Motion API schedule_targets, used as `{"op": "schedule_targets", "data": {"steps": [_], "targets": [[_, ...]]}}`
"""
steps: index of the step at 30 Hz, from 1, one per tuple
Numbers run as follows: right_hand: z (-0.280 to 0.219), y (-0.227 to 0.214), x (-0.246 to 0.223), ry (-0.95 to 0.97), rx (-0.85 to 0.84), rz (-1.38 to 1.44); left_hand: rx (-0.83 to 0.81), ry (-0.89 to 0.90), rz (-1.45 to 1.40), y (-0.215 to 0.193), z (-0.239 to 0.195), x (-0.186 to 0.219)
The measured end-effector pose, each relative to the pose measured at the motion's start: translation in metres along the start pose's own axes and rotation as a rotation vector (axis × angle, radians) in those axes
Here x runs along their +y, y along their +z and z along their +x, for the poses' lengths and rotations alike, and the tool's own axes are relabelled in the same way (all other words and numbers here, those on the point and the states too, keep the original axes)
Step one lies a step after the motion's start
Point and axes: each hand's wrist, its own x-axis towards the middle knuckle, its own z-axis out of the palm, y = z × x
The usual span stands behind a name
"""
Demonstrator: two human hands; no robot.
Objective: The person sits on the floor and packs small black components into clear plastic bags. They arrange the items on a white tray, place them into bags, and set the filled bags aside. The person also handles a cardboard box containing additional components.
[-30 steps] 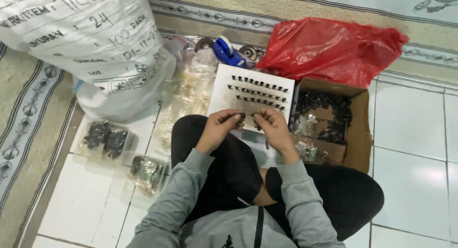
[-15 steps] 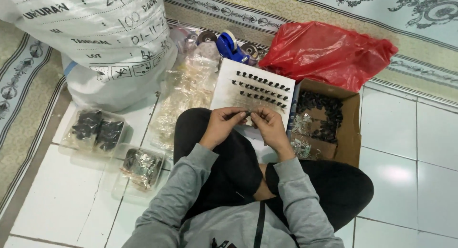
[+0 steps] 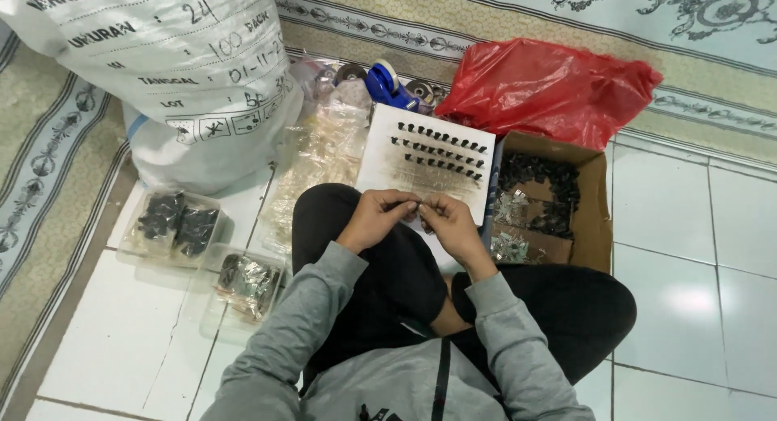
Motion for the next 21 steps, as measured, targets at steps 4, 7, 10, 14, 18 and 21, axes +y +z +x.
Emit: {"op": "schedule_targets", "data": {"steps": [4,7,10,14,18,21], "targets": [[-0.007,0.004,-0.001,0.063,0.007,0.115,-0.010,-0.005,-0.019,0.002,-0.005,0.005],[-0.005,0.012,0.009,0.076,0.021,0.192,0.004,0.007,-0.037,0.000,-0.005,-0.002],[0.001,0.022,0.014,0.136,0.090,0.303,0.045,0.031,-0.052,-0.002,0.000,-0.012],[0.005,0.028,0.003,0.173,0.110,0.371,0.097,0.021,-0.103,-0.006,0.000,-0.012],[0.011,0.023,0.003,0.181,0.112,0.316,0.107,0.002,-0.189,-0.007,0.007,-0.013],[0.006,0.022,0.001,0.137,0.119,0.304,0.077,-0.026,-0.251,-0.005,0.011,-0.026]]}}
